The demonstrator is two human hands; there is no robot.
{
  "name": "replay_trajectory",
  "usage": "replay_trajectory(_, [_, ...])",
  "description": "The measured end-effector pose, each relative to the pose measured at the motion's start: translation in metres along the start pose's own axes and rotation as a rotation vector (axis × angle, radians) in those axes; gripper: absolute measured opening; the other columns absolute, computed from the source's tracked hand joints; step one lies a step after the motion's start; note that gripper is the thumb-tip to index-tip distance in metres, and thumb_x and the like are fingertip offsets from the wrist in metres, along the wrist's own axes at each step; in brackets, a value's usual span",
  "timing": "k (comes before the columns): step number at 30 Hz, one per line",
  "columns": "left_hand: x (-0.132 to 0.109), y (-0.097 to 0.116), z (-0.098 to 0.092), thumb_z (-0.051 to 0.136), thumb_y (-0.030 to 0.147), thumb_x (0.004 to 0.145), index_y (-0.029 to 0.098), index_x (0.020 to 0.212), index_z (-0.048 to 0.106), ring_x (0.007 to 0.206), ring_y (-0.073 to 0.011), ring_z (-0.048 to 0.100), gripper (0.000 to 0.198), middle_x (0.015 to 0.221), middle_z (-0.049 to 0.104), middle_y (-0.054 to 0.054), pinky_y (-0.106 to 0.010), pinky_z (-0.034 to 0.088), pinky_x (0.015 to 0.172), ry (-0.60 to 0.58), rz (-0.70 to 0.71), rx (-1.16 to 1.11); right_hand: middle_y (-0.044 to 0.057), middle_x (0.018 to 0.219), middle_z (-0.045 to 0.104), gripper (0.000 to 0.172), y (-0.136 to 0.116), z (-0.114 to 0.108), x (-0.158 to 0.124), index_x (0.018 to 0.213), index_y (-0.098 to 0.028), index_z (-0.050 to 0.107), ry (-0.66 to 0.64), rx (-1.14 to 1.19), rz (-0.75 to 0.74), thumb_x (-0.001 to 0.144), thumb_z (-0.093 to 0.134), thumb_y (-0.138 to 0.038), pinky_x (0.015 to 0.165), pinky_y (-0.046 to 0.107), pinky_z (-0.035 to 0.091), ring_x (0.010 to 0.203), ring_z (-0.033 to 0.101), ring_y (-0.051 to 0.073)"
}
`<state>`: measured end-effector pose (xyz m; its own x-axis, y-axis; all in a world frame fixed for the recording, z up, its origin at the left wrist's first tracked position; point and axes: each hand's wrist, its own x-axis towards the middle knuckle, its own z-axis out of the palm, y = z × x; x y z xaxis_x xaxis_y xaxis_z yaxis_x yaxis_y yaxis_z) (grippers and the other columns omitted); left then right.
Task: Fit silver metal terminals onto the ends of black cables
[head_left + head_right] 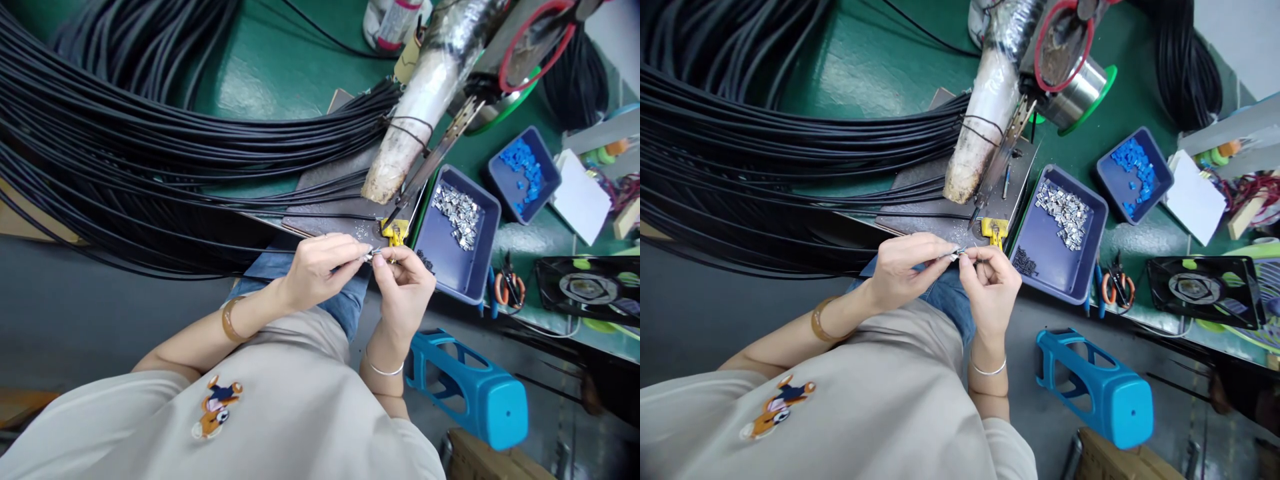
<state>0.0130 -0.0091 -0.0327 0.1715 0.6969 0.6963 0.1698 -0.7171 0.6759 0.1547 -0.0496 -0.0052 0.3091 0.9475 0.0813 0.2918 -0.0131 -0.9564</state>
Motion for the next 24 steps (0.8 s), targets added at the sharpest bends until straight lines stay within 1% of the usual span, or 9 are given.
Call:
replay_trajectory(6, [-0.005, -0.007, 0.0, 0.061, 0.007, 0.089, 0.006, 0.098, 0.07, 0.077, -0.0132, 0.069, 0.014, 0.085, 0.076, -0.012, -0.022, 0.054, 0.073, -0.044, 0.149, 0.096, -0.007, 0.057, 0.043, 0.009, 0.001, -0.003, 0.0, 0.075, -0.021, 0.067, -0.035, 0.07, 0.072, 0.078, 0.071, -0.029, 0.044, 0.022, 0.025, 0.049, 0.032, 0.006])
replay_trajectory(8, [-0.005, -0.006, -0.001, 0.059, 0.008, 0.09, 0.009, 0.1, 0.07, 0.077, -0.0127, 0.07, 0.015, 0.086, 0.076, -0.011, -0.022, 0.054, 0.074, -0.049, 0.15, 0.09, -0.007, 0.058, 0.045, 0.01, 0.001, -0.004, 0.0, 0.075, -0.021, 0.066, -0.037, 0.07, 0.062, 0.079, 0.071, -0.029, 0.044, 0.022, 0.025, 0.049, 0.033, 0.006])
replay_trajectory(9, [-0.004, -0.004, -0.002, 0.059, 0.009, 0.09, 0.01, 0.099, 0.07, 0.076, -0.0122, 0.069, 0.014, 0.086, 0.076, -0.01, -0.022, 0.054, 0.072, -0.058, 0.118, 0.068, -0.006, 0.06, 0.047, 0.01, 0.001, -0.005, 0.0, 0.075, -0.021, 0.066, -0.037, 0.059, 0.048, 0.08, 0.071, -0.029, 0.045, 0.022, 0.025, 0.049, 0.033, 0.006])
replay_trajectory(11, [0.0, 0.001, -0.007, 0.058, 0.013, 0.091, 0.012, 0.093, 0.068, 0.067, -0.0103, 0.066, 0.01, 0.079, 0.074, -0.006, -0.02, 0.052, 0.065, -0.13, -0.044, -0.052, -0.005, 0.065, 0.051, 0.011, 0.0, -0.006, -0.001, 0.076, -0.021, 0.066, -0.041, 0.025, -0.007, 0.082, 0.07, -0.029, 0.046, 0.023, 0.026, 0.05, 0.034, 0.005])
replay_trajectory(15, [0.011, 0.009, -0.02, 0.057, 0.024, 0.094, 0.013, 0.078, 0.059, 0.044, -0.0044, 0.05, 0.019, 0.059, 0.063, 0.001, -0.015, 0.04, 0.044, -0.392, -0.614, -0.557, -0.004, 0.071, 0.057, 0.005, -0.003, -0.005, -0.005, 0.08, -0.022, 0.068, -0.015, -0.1, -0.239, 0.085, 0.069, -0.022, 0.049, 0.024, 0.029, 0.052, 0.038, 0.005])
replay_trajectory(17, [0.015, 0.008, -0.025, 0.06, 0.032, 0.093, 0.014, 0.079, 0.056, 0.039, -0.0033, 0.045, 0.023, 0.058, 0.062, 0.001, -0.015, 0.035, 0.038, -0.474, -0.802, -0.796, -0.004, 0.074, 0.06, 0.005, -0.004, -0.003, -0.007, 0.081, -0.022, 0.068, 0.011, -0.159, -0.345, 0.085, 0.069, -0.018, 0.048, 0.024, 0.03, 0.051, 0.037, 0.005])
replay_trajectory(20, [0.014, 0.003, -0.027, 0.067, 0.04, 0.088, 0.013, 0.082, 0.056, 0.036, -0.0026, 0.043, 0.03, 0.058, 0.063, 0.001, -0.014, 0.032, 0.035, -0.522, -0.913, -0.996, -0.003, 0.074, 0.062, 0.005, 0.0, 0.0, -0.006, 0.081, -0.022, 0.067, 0.007, -0.171, -0.387, 0.085, 0.069, -0.019, 0.046, 0.024, 0.03, 0.051, 0.039, 0.005])
replay_trajectory(22, [0.013, 0.001, -0.026, 0.071, 0.038, 0.085, 0.013, 0.081, 0.056, 0.037, -0.002, 0.043, 0.03, 0.058, 0.063, 0.001, -0.013, 0.03, 0.035, -0.498, -0.952, -1.021, -0.003, 0.072, 0.061, 0.006, 0.003, -0.002, -0.005, 0.08, -0.022, 0.067, -0.002, -0.153, -0.361, 0.085, 0.069, -0.021, 0.045, 0.024, 0.031, 0.053, 0.045, 0.007])
replay_trajectory(24, [0.012, 0.002, -0.024, 0.073, 0.034, 0.083, 0.012, 0.084, 0.058, 0.038, -0.0013, 0.041, 0.026, 0.059, 0.064, 0.001, -0.013, 0.029, 0.036, -0.452, -0.973, -1.004, -0.003, 0.068, 0.059, 0.007, 0.003, -0.007, -0.006, 0.079, -0.021, 0.066, 0.027, -0.145, -0.329, 0.086, 0.069, -0.024, 0.045, 0.023, 0.034, 0.053, 0.049, 0.008])
